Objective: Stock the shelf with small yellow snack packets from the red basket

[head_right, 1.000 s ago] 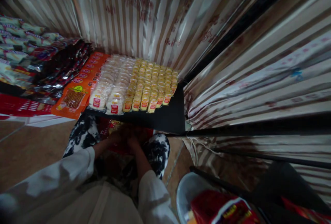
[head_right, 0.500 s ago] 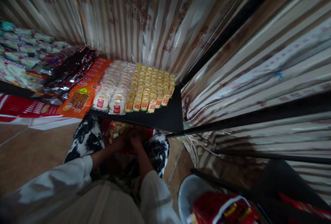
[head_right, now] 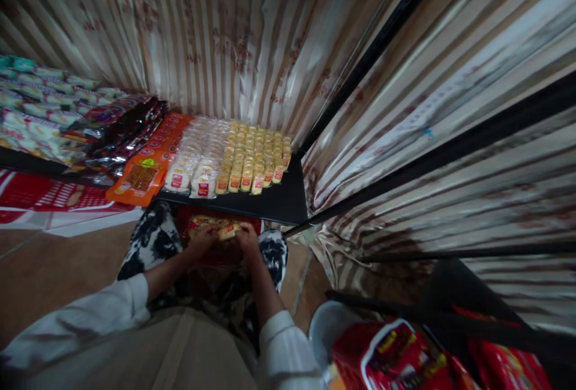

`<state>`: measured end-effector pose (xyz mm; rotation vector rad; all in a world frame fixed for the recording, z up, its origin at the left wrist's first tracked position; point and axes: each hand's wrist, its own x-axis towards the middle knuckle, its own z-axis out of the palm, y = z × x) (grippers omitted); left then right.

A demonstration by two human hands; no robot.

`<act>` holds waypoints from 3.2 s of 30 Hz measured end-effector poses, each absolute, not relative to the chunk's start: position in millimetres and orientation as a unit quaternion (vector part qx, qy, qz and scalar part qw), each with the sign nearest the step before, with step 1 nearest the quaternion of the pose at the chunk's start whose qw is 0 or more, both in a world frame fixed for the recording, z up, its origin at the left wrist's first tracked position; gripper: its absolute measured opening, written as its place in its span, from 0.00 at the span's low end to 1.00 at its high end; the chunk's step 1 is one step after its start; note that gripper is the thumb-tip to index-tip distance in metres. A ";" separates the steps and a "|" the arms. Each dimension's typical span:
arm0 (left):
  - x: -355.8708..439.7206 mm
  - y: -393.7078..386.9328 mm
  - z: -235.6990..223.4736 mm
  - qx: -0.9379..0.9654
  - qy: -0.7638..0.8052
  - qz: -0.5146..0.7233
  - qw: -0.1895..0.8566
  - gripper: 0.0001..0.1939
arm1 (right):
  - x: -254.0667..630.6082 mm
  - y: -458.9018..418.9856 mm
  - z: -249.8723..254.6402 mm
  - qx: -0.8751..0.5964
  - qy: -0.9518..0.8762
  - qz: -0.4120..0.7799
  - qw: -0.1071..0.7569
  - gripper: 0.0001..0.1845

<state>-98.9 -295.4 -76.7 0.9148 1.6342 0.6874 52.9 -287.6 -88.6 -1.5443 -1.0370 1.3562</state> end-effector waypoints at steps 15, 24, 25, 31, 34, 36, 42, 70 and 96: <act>-83.3 -301.4 -19.8 0.310 0.592 0.430 0.607 0.19 | 57.4 -303.4 -30.3 -0.554 -0.265 0.592 0.522 0.19; -64.4 -273.2 0.8 0.451 0.563 0.425 0.547 0.18 | 84.3 -311.8 -20.7 -0.563 -0.314 0.561 0.519 0.28; -62.4 -268.5 2.7 0.483 0.557 0.416 0.533 0.18 | 87.6 -311.4 -18.9 -0.557 -0.338 0.563 0.509 0.27; -44.6 -240.3 19.0 0.648 0.506 0.327 0.466 0.21 | 108.4 -301.0 -21.2 -0.587 -0.471 0.456 0.475 0.17; -30.8 -226.5 32.0 0.695 0.477 0.292 0.452 0.22 | 121.1 -291.9 -22.0 -0.610 -0.525 0.383 0.453 0.16; -19.7 -216.0 39.5 0.721 0.455 0.280 0.441 0.23 | 128.7 -284.4 -19.6 -0.612 -0.522 0.379 0.458 0.20; 15.8 -183.4 49.0 0.755 0.450 0.288 0.381 0.22 | 147.2 -253.8 -13.7 -0.609 -0.498 0.385 0.482 0.23; 87.4 -148.5 19.7 0.639 0.549 0.266 0.469 0.24 | 193.6 -79.1 -35.7 -0.697 -0.475 0.241 0.479 0.15; 78.3 -148.8 -5.6 0.621 0.590 0.295 0.424 0.22 | 177.3 -73.2 -45.7 -0.714 -0.554 0.141 0.405 0.27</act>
